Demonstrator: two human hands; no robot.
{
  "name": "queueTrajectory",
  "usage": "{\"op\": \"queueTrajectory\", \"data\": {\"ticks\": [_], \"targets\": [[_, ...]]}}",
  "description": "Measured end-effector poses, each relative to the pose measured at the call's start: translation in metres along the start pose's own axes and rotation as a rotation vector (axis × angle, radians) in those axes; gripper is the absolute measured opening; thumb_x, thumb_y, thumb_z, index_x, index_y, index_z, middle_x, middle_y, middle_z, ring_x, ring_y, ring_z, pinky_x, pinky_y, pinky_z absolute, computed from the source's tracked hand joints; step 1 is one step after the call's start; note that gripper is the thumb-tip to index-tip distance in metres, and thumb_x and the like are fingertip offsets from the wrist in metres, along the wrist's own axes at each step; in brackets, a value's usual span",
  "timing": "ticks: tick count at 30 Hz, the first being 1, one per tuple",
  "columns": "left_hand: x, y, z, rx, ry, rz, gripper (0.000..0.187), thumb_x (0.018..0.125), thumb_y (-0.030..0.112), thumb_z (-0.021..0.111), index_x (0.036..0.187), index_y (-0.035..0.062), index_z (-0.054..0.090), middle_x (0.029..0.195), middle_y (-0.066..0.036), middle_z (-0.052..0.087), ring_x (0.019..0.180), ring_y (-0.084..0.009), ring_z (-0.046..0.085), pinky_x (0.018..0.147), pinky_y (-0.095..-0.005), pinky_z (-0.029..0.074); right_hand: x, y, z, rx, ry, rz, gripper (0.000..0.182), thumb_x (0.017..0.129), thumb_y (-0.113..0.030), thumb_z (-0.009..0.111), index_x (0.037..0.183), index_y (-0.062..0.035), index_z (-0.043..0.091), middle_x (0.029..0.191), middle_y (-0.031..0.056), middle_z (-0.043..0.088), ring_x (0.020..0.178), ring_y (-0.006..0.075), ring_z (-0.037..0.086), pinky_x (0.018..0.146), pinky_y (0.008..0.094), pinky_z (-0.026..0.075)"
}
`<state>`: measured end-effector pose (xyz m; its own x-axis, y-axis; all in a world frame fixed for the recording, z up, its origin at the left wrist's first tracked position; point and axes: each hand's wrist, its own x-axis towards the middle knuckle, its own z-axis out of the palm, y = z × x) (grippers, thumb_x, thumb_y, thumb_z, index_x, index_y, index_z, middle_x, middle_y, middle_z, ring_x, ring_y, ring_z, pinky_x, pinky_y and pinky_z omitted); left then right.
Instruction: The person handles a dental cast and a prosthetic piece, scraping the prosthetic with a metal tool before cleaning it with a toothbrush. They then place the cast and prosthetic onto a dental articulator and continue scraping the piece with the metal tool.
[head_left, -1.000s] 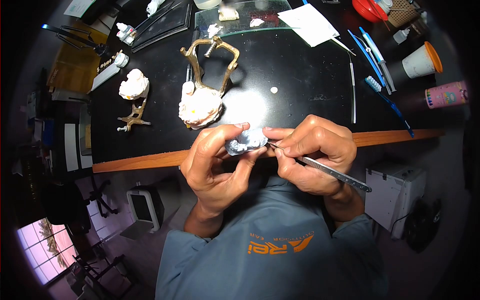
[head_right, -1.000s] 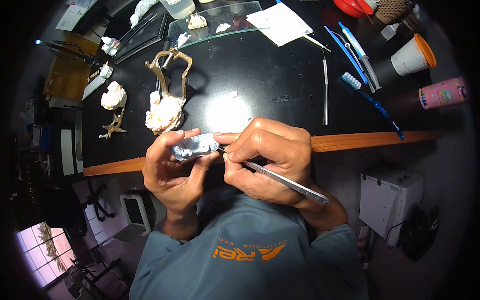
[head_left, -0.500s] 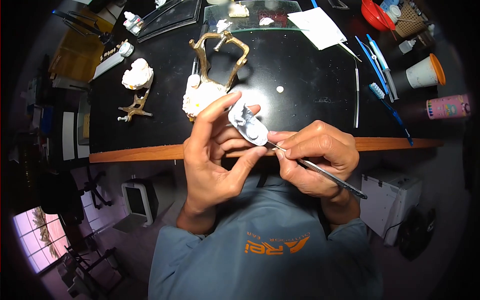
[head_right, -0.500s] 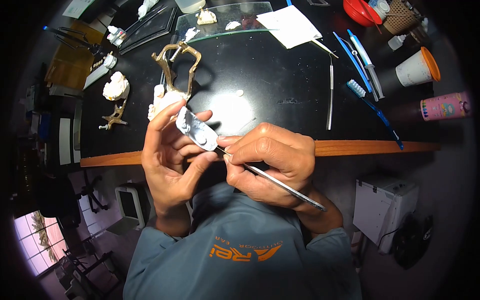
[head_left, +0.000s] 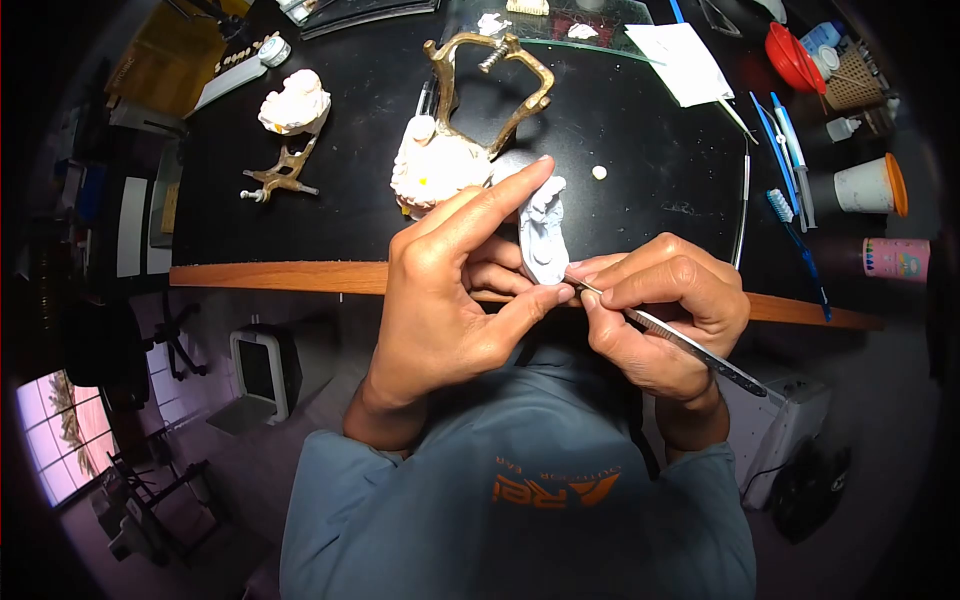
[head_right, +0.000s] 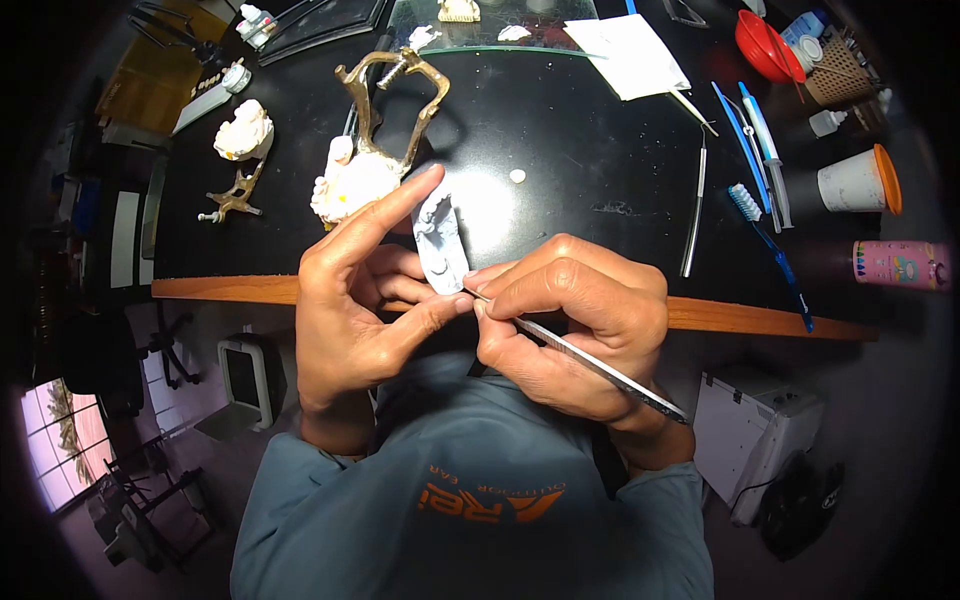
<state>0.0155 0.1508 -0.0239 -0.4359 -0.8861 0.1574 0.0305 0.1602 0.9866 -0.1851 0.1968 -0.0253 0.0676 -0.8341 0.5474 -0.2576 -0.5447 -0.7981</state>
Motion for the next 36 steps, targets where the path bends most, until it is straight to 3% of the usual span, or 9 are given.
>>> {"op": "queueTrajectory", "data": {"ticks": [2,5,8,17,20,29,32,35,36], "targets": [[0.0018,-0.0004,-0.0008,0.025,-0.011,0.000,0.080,0.074,-0.018,0.082,0.148,-0.0071,0.056,0.122,-0.013,0.062,0.087,-0.0089,0.071,0.074,-0.0204,0.064,0.0012,-0.0002,-0.0005,-0.016,-0.015,-0.001,0.019,0.074,0.017,0.075,0.080,0.0012,0.067,0.078,0.0146,0.071,0.078,0.0257,0.078,0.079,0.0406,0.069],[0.0038,0.0005,-0.0017,0.048,-0.039,0.005,0.077,0.074,-0.017,0.082,0.146,-0.0009,0.061,0.099,-0.006,0.057,0.080,-0.0072,0.070,0.071,-0.0213,0.066,0.0009,0.0030,0.0017,-0.003,0.018,-0.021,0.019,0.071,0.014,0.079,0.080,0.0004,0.071,0.076,0.0123,0.073,0.081,0.0246,0.080,0.075,0.0341,0.067],[0.0054,-0.0010,-0.0049,0.053,-0.091,0.003,0.079,0.071,-0.018,0.083,0.146,-0.0065,0.060,0.108,-0.007,0.057,0.083,-0.0065,0.068,0.072,-0.0187,0.064,0.0004,0.0023,0.0006,0.047,0.016,0.047,0.019,0.071,0.014,0.080,0.078,0.0008,0.069,0.075,0.0119,0.072,0.078,0.0242,0.079,0.076,0.0358,0.068],[0.0064,0.0007,-0.0057,0.105,-0.121,0.013,0.078,0.071,-0.018,0.084,0.145,-0.0054,0.061,0.108,-0.007,0.058,0.086,-0.0076,0.068,0.071,-0.0187,0.064,-0.0008,0.0020,-0.0022,0.096,-0.018,0.121,0.020,0.073,0.013,0.080,0.075,-0.0001,0.066,0.075,0.0117,0.070,0.080,0.0256,0.080,0.077,0.0367,0.069],[0.0057,-0.0004,-0.0022,0.076,-0.075,0.017,0.078,0.070,-0.017,0.082,0.143,0.0064,0.068,0.100,-0.006,0.058,0.078,-0.0066,0.063,0.069,-0.0200,0.065,-0.0012,0.0025,-0.0025,0.096,-0.026,0.115,0.020,0.073,0.013,0.081,0.075,-0.0002,0.066,0.075,0.0117,0.070,0.081,0.0260,0.080,0.077,0.0365,0.069],[0.0047,-0.0002,-0.0017,0.091,-0.065,0.030,0.078,0.069,-0.016,0.084,0.142,0.0062,0.068,0.098,-0.005,0.057,0.078,-0.0061,0.062,0.069,-0.0201,0.065,-0.0006,0.0033,0.0006,0.079,0.008,0.070,0.018,0.070,0.014,0.079,0.072,0.0008,0.067,0.072,0.0105,0.070,0.077,0.0227,0.079,0.075,0.0357,0.069],[0.0053,0.0001,-0.0050,0.163,-0.109,0.052,0.080,0.070,-0.014,0.088,0.144,-0.0055,0.061,0.108,-0.007,0.059,0.088,-0.0081,0.068,0.071,-0.0189,0.063,-0.0008,0.0060,-0.0012,0.083,-0.031,0.029,0.020,0.072,0.017,0.077,0.074,0.0010,0.066,0.075,0.0123,0.068,0.074,0.0195,0.077,0.079,0.0418,0.071],[0.0037,0.0007,-0.0008,0.120,-0.046,0.038,0.077,0.069,-0.014,0.084,0.142,0.0057,0.068,0.096,-0.004,0.056,0.077,-0.0051,0.061,0.070,-0.0202,0.065,-0.0013,0.0061,-0.0006,0.090,-0.025,0.025,0.020,0.072,0.017,0.077,0.074,0.0009,0.066,0.074,0.0120,0.068,0.073,0.0193,0.077,0.078,0.0416,0.071],[0.0036,0.0007,-0.0007,0.121,-0.045,0.039,0.077,0.069,-0.014,0.085,0.142,0.0055,0.068,0.096,-0.004,0.056,0.077,-0.0050,0.061,0.070,-0.0203,0.065,-0.0015,0.0062,-0.0007,0.086,-0.028,0.025,0.020,0.072,0.017,0.077,0.073,0.0009,0.066,0.074,0.0119,0.068,0.073,0.0194,0.077,0.078,0.0415,0.071]]}}
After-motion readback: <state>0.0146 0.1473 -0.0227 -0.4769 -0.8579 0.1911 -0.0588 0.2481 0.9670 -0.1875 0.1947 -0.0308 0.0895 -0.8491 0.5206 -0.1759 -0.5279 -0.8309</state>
